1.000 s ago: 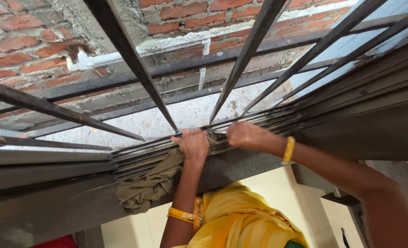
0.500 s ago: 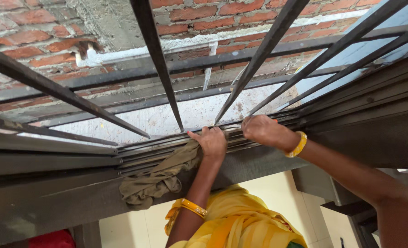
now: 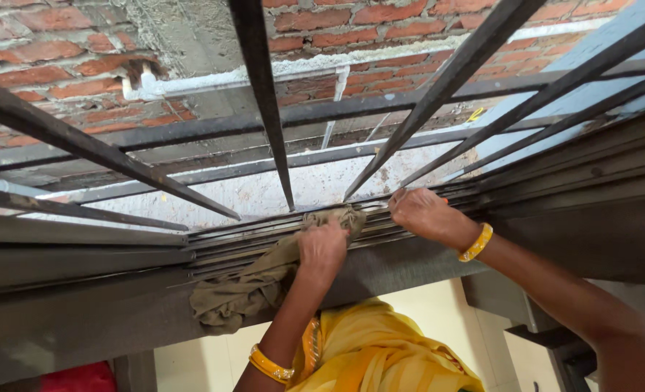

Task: The person cleans the metal window frame and bars using a cloth and a small orange tool. They repeatedly wipe the frame and use the tool to scrape or pick at the crevices between the metal bars and the frame.

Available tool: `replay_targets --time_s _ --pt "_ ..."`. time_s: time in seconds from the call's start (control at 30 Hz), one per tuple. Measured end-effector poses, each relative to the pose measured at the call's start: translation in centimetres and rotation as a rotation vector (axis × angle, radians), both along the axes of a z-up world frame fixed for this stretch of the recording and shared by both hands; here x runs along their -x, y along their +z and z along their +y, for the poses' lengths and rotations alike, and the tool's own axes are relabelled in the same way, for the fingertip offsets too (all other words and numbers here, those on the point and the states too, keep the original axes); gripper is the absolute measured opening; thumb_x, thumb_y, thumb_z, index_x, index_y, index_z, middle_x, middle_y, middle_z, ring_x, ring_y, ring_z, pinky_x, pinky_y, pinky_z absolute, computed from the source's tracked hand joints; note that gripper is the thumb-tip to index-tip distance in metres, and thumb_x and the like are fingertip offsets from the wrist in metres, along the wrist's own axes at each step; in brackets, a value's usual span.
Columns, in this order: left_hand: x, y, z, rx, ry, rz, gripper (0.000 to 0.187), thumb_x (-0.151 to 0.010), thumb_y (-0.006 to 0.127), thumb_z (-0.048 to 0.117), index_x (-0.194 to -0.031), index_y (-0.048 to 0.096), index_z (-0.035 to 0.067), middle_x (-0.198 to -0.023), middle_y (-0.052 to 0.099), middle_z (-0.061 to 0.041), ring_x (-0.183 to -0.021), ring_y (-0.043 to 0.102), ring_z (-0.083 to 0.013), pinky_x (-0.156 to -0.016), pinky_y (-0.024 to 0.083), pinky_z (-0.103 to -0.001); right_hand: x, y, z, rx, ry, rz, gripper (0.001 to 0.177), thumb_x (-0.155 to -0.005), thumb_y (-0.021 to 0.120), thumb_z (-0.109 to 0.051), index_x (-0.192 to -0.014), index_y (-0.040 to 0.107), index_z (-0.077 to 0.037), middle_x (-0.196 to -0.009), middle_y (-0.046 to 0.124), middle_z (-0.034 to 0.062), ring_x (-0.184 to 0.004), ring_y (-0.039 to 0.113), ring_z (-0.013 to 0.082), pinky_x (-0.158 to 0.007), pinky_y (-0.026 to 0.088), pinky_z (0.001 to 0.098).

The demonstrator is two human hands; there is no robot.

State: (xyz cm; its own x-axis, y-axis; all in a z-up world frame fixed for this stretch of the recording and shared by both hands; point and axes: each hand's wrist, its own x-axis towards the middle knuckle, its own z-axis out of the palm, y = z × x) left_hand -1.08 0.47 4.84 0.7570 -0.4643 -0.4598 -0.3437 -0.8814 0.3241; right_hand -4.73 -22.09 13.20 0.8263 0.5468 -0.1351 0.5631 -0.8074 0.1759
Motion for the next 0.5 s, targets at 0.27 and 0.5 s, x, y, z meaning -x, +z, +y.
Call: replay_targets --time_s 0.27,0.5 --pt "0.2 -4.9 0.3 0.316 0.065 -0.267 0.039 -0.094 0.065 0.036 -0.114 0.062 0.003 -0.079 0.072 -0.017 -0.074 0.069 -0.0335 -0.064 0.051 -0.048 1.9 4.4 0.8 -0.481 0.181 -0.138 0.01 -0.072 0.062 -0.009 -0.072 0.056 -0.001 -0.072 0.062 0.0134 -0.069 0.069 0.0306 -0.057 0.055 0.0395" --pt "1.3 -4.7 1.2 0.191 0.258 -0.052 0.04 -0.107 0.053 0.035 -0.135 0.059 0.007 -0.069 0.07 -0.009 -0.06 0.067 -0.0265 -0.054 0.052 -0.044 2.1 2.2 2.8 -0.001 0.011 0.002 0.016 -0.075 0.062 -0.004 -0.087 0.063 0.006 -0.072 0.065 0.0161 -0.063 0.071 0.0283 -0.051 0.057 0.0368"
